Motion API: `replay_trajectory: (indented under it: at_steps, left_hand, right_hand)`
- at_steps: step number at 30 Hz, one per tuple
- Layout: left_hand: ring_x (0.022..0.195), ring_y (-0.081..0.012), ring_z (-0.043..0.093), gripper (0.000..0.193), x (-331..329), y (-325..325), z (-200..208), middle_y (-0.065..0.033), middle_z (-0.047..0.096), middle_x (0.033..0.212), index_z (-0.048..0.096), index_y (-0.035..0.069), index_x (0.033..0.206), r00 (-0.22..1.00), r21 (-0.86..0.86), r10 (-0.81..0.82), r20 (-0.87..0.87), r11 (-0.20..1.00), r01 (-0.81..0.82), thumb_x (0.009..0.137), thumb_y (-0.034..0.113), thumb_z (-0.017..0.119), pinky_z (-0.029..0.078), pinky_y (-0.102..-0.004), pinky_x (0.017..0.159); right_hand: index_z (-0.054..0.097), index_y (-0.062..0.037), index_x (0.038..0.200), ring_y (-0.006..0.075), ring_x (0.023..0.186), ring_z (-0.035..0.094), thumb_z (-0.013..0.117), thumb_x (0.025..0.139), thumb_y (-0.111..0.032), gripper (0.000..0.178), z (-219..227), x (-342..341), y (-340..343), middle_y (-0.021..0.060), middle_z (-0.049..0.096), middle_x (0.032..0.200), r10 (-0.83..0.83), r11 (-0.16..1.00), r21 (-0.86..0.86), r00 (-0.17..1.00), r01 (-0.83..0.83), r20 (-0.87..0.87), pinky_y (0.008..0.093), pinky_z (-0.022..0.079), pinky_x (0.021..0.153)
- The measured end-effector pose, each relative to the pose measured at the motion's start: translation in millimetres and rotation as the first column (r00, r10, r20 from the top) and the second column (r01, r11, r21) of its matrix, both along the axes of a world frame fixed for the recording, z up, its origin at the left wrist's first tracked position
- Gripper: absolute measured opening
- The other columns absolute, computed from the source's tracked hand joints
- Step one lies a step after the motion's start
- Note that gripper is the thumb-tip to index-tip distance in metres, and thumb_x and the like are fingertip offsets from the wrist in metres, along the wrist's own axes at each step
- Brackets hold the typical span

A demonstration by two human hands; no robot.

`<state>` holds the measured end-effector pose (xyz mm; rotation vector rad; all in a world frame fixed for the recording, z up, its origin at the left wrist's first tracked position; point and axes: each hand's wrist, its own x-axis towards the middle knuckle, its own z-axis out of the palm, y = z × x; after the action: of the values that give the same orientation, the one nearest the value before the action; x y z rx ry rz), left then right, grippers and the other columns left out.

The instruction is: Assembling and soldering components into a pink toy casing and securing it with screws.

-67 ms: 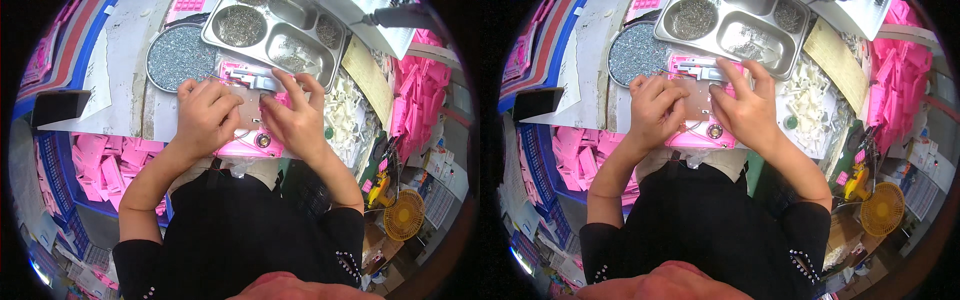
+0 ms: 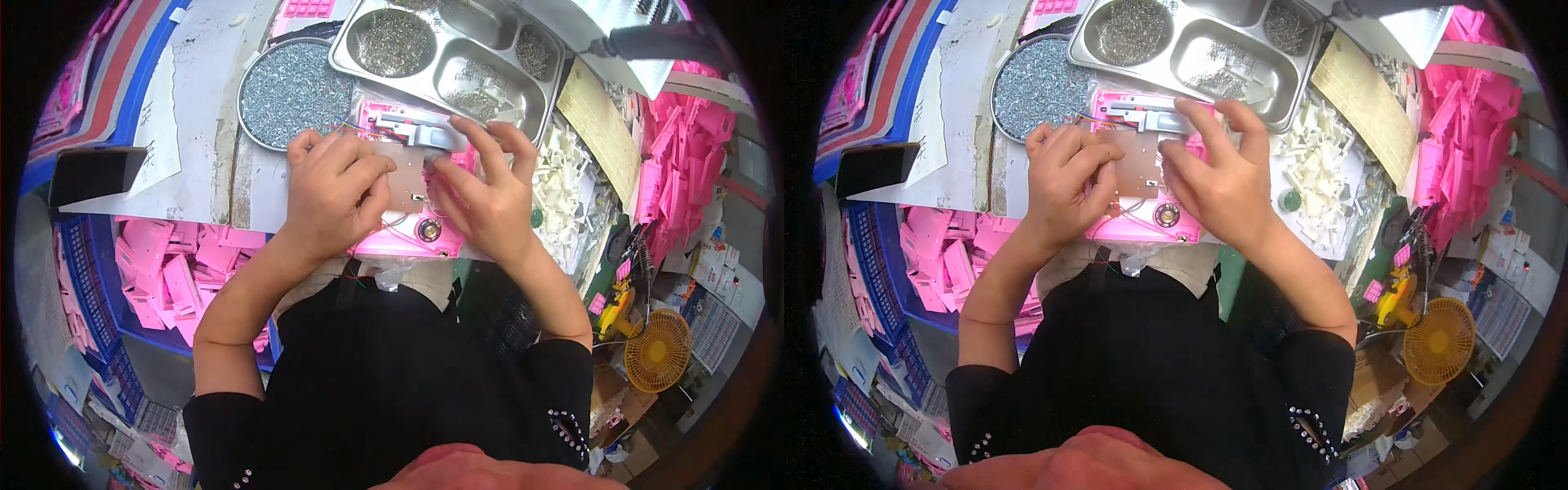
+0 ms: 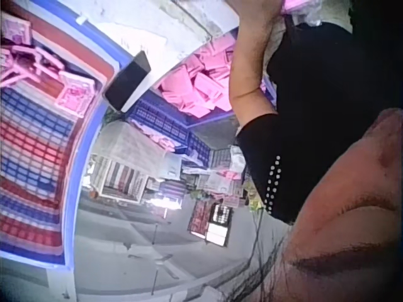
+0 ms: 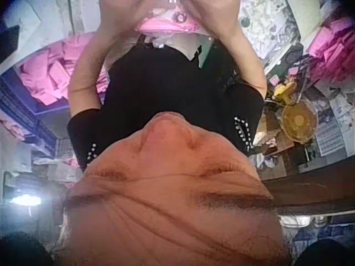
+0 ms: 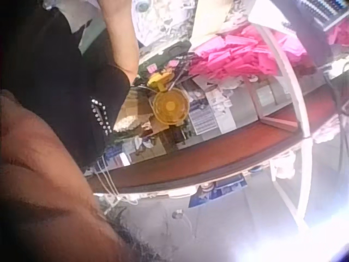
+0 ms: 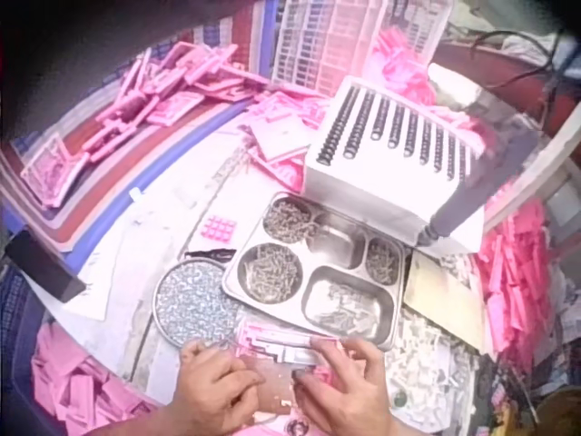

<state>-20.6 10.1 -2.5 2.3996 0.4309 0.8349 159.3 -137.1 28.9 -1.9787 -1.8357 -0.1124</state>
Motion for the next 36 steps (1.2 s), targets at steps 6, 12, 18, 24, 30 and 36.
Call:
replay_trajectory:
  at_steps: [6,12,18,24,30,36]
  left_hand:
    - [0.077,-0.0193,0.058,0.014,-1.1,-2.3,-0.5,-0.0002,0.058,0.08,0.072,0.014,0.087,1.0,-0.015,0.001,0.013,1.0,-0.001,0.075,0.006,0.073,0.032,-0.0396,0.084]
    - [0.077,-0.0193,0.058,0.015,-2.4,-1.2,-0.5,0.0001,0.057,0.08,0.072,0.014,0.088,1.0,-0.016,0.003,0.013,1.0,-0.003,0.074,0.006,0.072,0.032,-0.0396,0.083]
    - [0.076,-0.0191,0.058,0.015,-1.4,-0.9,-4.2,0.0,0.057,0.079,0.072,0.013,0.087,1.0,-0.019,0.01,0.021,1.0,-0.01,0.074,0.005,0.072,0.033,-0.0393,0.082]
    - [0.076,-0.0189,0.058,0.015,-1.5,-0.3,-2.2,0.0,0.056,0.077,0.072,0.013,0.087,1.0,-0.022,0.011,0.03,1.0,-0.011,0.074,0.005,0.072,0.033,-0.0392,0.081]
    - [0.076,-0.0186,0.058,0.015,-2.0,-0.1,-5.1,0.0002,0.056,0.077,0.072,0.014,0.086,0.999,-0.028,0.019,0.037,0.999,-0.018,0.074,0.005,0.073,0.033,-0.0391,0.081]
    - [0.076,-0.0184,0.059,0.015,-2.2,1.5,-5.6,0.0004,0.057,0.079,0.072,0.014,0.087,0.999,-0.028,0.017,0.037,0.999,-0.016,0.075,0.005,0.073,0.034,-0.0392,0.081]
  right_hand:
    - [0.08,-0.0124,0.101,0.0389,0.124,0.049,0.083,0.073,-0.013,0.029,-5.9,-3.3,-7.5,0.0114,0.064,0.139,0.024,1.0,0.0,1.0,-0.024,-0.01,0.0447,0.044,0.1]
    - [0.08,-0.0136,0.101,0.0388,0.127,0.046,0.083,0.073,-0.011,0.028,-8.2,-4.5,-5.6,0.0118,0.063,0.142,-0.037,0.999,-0.009,0.999,0.036,-0.018,0.043,0.043,0.099]
    - [0.08,-0.0122,0.098,0.04,0.129,0.046,0.083,0.072,-0.01,0.026,-4.6,-4.3,2.0,0.0125,0.062,0.144,-0.024,0.999,-0.04,0.999,0.023,-0.043,0.0445,0.043,0.099]
    - [0.08,-0.0119,0.096,0.0401,0.129,0.047,0.084,0.07,-0.009,0.026,-1.5,-5.2,1.7,0.0122,0.064,0.142,-0.016,1.0,-0.009,1.0,0.016,-0.013,0.0456,0.044,0.099]
    - [0.081,-0.0121,0.096,0.0398,0.129,0.047,0.084,0.072,-0.011,0.025,-3.3,-9.4,1.7,0.0111,0.065,0.139,-0.06,0.998,-0.025,0.998,0.06,-0.01,0.0458,0.044,0.1]
    - [0.079,-0.0096,0.092,0.0409,0.126,0.048,0.083,0.073,-0.012,0.019,-2.8,-10.9,8.1,0.0125,0.065,0.139,-0.12,0.993,-0.013,0.992,0.12,-0.045,0.0467,0.044,0.099]
